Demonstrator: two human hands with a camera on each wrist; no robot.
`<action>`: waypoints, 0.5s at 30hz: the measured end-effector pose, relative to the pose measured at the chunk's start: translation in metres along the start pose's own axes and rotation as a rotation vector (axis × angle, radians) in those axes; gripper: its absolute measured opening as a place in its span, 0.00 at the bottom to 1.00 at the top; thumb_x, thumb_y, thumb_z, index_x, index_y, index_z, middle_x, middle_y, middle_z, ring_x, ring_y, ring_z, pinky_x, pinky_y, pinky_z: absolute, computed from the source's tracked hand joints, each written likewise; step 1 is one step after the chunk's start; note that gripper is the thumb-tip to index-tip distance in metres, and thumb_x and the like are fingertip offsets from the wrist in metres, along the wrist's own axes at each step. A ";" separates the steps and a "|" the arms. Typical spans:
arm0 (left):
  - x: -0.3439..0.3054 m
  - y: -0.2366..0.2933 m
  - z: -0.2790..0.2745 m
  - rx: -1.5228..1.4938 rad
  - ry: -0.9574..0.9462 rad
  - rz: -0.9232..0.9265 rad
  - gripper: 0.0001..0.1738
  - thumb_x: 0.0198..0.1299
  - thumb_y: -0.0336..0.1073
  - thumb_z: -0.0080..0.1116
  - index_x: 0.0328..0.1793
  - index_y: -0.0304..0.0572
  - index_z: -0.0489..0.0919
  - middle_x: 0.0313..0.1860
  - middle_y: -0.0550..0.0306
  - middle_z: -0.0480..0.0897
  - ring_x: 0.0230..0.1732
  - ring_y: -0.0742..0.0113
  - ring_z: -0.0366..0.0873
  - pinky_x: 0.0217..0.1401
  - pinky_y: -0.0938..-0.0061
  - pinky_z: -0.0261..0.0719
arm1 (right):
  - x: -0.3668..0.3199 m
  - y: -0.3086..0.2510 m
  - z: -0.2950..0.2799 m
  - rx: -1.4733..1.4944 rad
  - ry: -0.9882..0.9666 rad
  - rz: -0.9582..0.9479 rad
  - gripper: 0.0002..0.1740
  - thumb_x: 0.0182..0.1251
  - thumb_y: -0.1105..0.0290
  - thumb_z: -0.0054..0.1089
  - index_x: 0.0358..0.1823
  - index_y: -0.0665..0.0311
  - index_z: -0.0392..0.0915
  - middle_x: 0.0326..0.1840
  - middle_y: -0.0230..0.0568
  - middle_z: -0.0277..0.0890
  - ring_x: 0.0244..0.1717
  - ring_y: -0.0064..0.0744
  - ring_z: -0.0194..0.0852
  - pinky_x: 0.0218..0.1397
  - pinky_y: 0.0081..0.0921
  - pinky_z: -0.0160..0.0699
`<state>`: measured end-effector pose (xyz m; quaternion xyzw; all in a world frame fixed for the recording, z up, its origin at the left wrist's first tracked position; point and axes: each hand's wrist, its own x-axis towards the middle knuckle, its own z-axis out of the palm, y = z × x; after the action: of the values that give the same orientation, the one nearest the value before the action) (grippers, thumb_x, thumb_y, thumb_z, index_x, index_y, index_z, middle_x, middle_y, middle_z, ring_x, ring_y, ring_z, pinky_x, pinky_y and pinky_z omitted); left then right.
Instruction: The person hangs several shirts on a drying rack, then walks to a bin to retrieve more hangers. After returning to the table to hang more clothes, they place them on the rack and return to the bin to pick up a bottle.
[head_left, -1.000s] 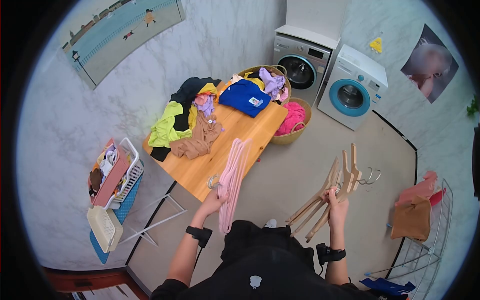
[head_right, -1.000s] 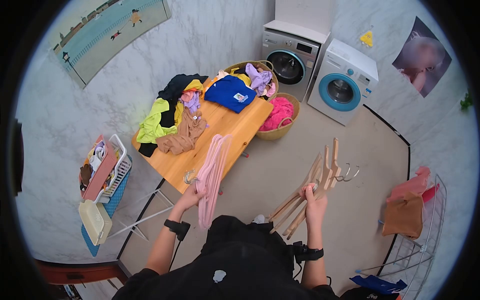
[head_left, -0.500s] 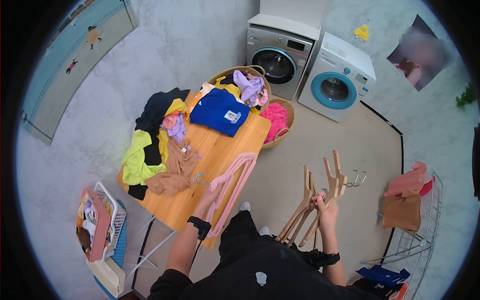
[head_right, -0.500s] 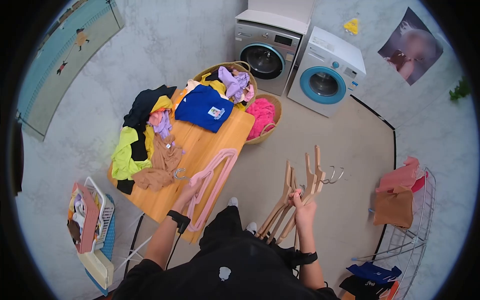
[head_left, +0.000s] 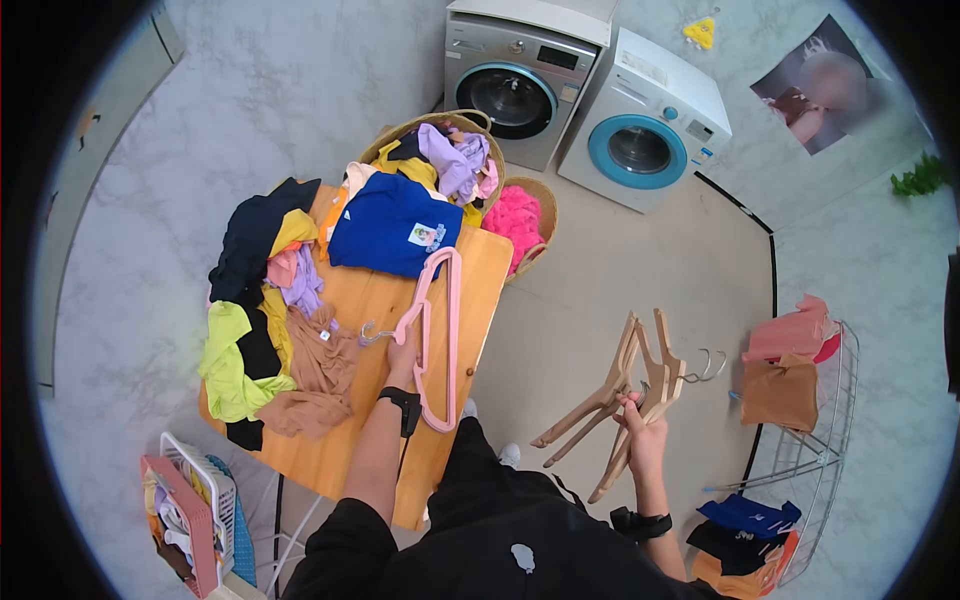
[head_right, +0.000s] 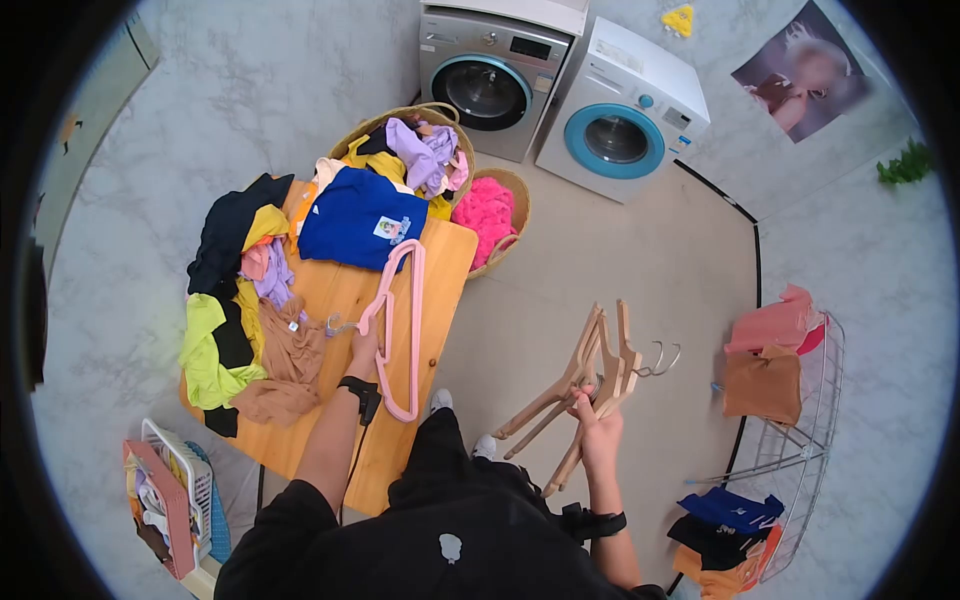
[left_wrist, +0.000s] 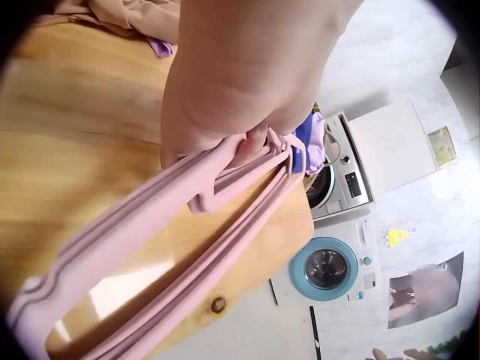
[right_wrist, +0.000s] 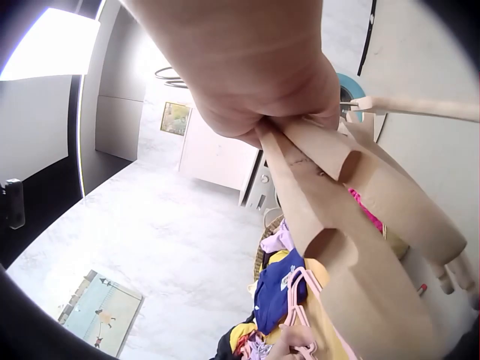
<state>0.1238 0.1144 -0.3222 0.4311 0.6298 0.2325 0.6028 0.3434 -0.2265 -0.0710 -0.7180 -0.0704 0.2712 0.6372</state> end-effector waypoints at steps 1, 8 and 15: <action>0.008 -0.014 -0.004 0.006 -0.005 -0.010 0.29 0.63 0.60 0.50 0.46 0.37 0.77 0.21 0.55 0.76 0.17 0.68 0.75 0.18 0.73 0.71 | -0.001 0.000 0.000 -0.005 0.007 0.009 0.10 0.69 0.71 0.54 0.48 0.67 0.71 0.45 0.40 0.76 0.50 0.30 0.76 0.47 0.29 0.81; 0.028 -0.028 -0.117 0.971 0.488 0.210 0.28 0.63 0.57 0.44 0.48 0.40 0.80 0.47 0.41 0.81 0.54 0.39 0.74 0.59 0.49 0.66 | 0.002 -0.010 -0.002 0.018 -0.026 0.043 0.09 0.69 0.72 0.53 0.47 0.69 0.71 0.44 0.42 0.77 0.50 0.32 0.78 0.48 0.29 0.80; 0.033 0.056 -0.126 1.558 -0.070 0.358 0.26 0.63 0.53 0.47 0.50 0.37 0.79 0.46 0.41 0.81 0.49 0.46 0.79 0.51 0.59 0.75 | -0.009 -0.012 -0.028 0.047 0.044 0.011 0.08 0.67 0.74 0.56 0.45 0.70 0.74 0.41 0.41 0.79 0.48 0.29 0.80 0.48 0.26 0.79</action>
<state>0.0204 0.1995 -0.2749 0.8298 0.5131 -0.1949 0.1013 0.3526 -0.2531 -0.0561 -0.7088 -0.0461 0.2606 0.6539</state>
